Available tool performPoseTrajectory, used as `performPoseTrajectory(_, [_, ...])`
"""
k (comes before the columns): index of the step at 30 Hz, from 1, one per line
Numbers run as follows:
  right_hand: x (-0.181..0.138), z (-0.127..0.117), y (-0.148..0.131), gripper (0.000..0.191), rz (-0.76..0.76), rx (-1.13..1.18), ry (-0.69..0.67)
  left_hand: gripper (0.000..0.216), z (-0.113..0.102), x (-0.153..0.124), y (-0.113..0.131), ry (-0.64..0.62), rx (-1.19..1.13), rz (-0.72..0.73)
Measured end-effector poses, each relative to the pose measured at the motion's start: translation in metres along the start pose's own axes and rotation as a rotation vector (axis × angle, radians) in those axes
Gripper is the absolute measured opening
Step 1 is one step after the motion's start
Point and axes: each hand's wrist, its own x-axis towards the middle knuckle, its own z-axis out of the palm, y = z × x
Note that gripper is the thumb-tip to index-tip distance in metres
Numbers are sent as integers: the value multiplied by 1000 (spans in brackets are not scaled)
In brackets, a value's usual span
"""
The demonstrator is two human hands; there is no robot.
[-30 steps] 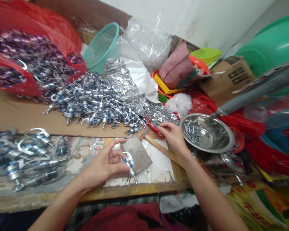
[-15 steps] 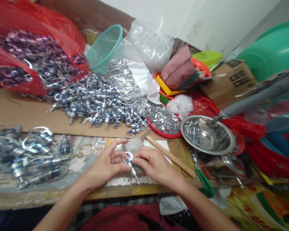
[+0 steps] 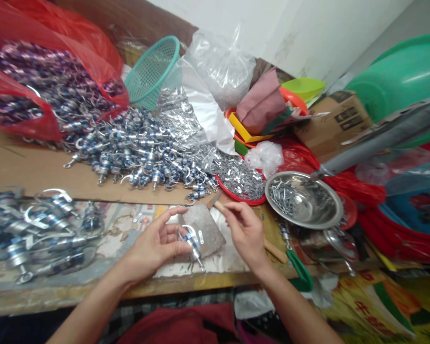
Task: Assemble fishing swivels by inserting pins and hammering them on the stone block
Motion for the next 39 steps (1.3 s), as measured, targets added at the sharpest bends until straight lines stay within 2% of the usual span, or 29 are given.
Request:
performPoseTrajectory(1, [2, -7, 9, 16, 8, -92, 19, 68, 0, 0, 0, 1, 2, 1])
performPoseTrajectory(3, [2, -19, 26, 19, 0, -294, -55, 68, 0, -1, 1, 6, 3, 4])
performPoseTrajectory(5, [-3, -24, 33, 24, -31, -402, -118, 68, 1, 0, 1, 5, 2, 2])
performPoseTrajectory(9, [-20, -7, 8, 28, -84, -276, -72, 67, 2, 1, 1, -2, 20, 0])
performPoseTrajectory(13, [-23, 14, -17, 49, 7, -161, -164, 68, 3, 2, 2, 8, 55, 5])
performPoseTrajectory(18, [-10, 5, -4, 17, 176, -102, -201, 69, 2, 1, 2, 19, 38, -6])
performPoseTrajectory(20, [-8, -3, -4, 14, 125, -126, -160, 69, 3, 0, 3, 32, 47, -7])
performPoseTrajectory(22, [-11, -5, -12, 15, -27, -185, -127, 68, 3, -1, 4, 40, 50, -13])
performPoseTrajectory(24, [-16, -3, -25, 24, -169, -263, -193, 66, 4, -1, 3, 42, 42, -13])
performPoseTrajectory(27, [-23, 7, -41, 33, -268, -367, -303, 64, 3, -2, 2, 35, 32, -2])
performPoseTrajectory(32, [-28, 17, -48, 26, -313, -467, -324, 64, 3, -1, 1, 32, 30, 4])
performPoseTrajectory(36, [-35, 21, -53, 28, -294, -561, -385, 63, 3, 0, 2, 28, 33, 14])
performPoseTrajectory(39, [-45, 22, -56, 30, -288, -620, -365, 64, 4, 0, 3, 42, 33, 12])
